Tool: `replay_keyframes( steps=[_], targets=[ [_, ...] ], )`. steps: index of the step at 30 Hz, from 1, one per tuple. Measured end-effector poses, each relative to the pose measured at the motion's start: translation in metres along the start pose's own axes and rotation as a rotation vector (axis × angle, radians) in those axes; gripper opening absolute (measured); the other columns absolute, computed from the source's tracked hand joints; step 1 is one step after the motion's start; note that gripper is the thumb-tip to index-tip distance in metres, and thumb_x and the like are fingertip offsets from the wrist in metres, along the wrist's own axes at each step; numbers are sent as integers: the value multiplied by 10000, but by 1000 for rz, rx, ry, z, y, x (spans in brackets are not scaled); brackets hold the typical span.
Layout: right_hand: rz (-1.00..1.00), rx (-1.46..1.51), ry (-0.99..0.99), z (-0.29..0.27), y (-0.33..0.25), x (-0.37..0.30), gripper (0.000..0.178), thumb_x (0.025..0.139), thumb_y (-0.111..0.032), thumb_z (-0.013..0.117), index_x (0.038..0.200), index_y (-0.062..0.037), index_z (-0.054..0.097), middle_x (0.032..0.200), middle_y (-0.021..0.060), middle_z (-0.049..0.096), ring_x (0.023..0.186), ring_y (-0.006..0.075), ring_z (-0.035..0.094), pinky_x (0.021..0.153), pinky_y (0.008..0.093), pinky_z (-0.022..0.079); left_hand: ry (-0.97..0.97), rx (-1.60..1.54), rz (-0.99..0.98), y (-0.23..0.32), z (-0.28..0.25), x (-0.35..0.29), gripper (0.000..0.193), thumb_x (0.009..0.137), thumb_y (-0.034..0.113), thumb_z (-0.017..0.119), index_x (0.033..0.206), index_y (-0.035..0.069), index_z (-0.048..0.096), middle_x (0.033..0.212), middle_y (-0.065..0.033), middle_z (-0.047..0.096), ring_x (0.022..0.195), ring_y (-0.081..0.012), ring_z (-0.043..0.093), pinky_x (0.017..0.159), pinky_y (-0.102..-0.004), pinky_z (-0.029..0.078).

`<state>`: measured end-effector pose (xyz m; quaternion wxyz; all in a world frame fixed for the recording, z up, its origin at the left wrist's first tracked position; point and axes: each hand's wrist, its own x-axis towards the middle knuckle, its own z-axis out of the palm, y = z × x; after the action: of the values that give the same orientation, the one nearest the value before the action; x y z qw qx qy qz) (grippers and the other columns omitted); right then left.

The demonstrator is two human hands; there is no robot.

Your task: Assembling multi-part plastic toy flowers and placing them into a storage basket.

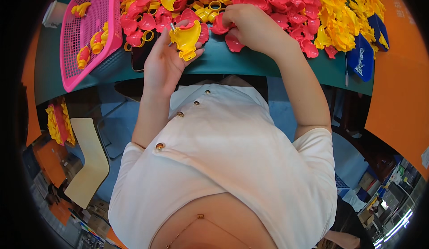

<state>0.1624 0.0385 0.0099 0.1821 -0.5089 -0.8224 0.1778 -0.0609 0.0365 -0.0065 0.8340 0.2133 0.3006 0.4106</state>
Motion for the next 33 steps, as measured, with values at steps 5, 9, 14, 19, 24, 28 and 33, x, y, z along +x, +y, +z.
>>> replay_keyframes(
  steps=[5,9,14,19,24,28,33],
  targets=[
    [-83,16,-1,0,-2,10,188,703,-9,707,764,17,531,797,107,513,747,260,542,644,329,445,-81,-69,-47,-1,-3,6,427,982,331,381,1250,5,442,1128,-164,555,965,-277,604,866,-416,500],
    [-14,243,-30,3,-2,12,155,739,-11,700,776,18,552,851,57,526,757,174,547,637,265,444,-42,-7,-22,-5,-2,7,423,988,312,367,1263,-2,435,1138,-168,553,981,-286,599,878,-420,497],
    [235,604,160,-3,-8,0,98,799,-11,651,869,-3,582,982,53,601,854,129,587,737,252,489,-31,-10,10,-5,3,4,419,992,296,363,1288,5,424,1181,-163,536,997,-281,591,890,-428,489],
    [300,1113,436,-14,-53,-19,188,859,-21,590,1028,43,540,941,124,653,845,186,644,784,284,523,-90,23,91,-2,23,-2,441,997,262,367,1368,24,362,1267,-136,497,1087,-262,553,921,-419,468],
    [426,1162,452,2,-74,-28,313,834,-9,632,1118,79,536,960,150,662,800,160,645,736,250,524,-166,21,21,-9,28,3,442,991,241,393,1380,33,359,1281,-114,493,1119,-211,538,928,-373,459],
    [494,1035,513,6,-78,-36,303,824,11,640,1109,77,559,970,127,662,847,133,635,758,237,510,-237,3,-61,-9,30,4,465,987,249,366,1384,10,328,1293,-135,470,1122,-222,534,921,-380,471],
    [369,891,504,12,-78,-38,294,820,21,642,1100,75,569,976,112,662,901,137,633,789,236,501,-239,-77,-101,-8,30,5,438,983,233,400,1356,7,376,1257,-115,505,1089,-196,551,901,-355,478]
  ],
)
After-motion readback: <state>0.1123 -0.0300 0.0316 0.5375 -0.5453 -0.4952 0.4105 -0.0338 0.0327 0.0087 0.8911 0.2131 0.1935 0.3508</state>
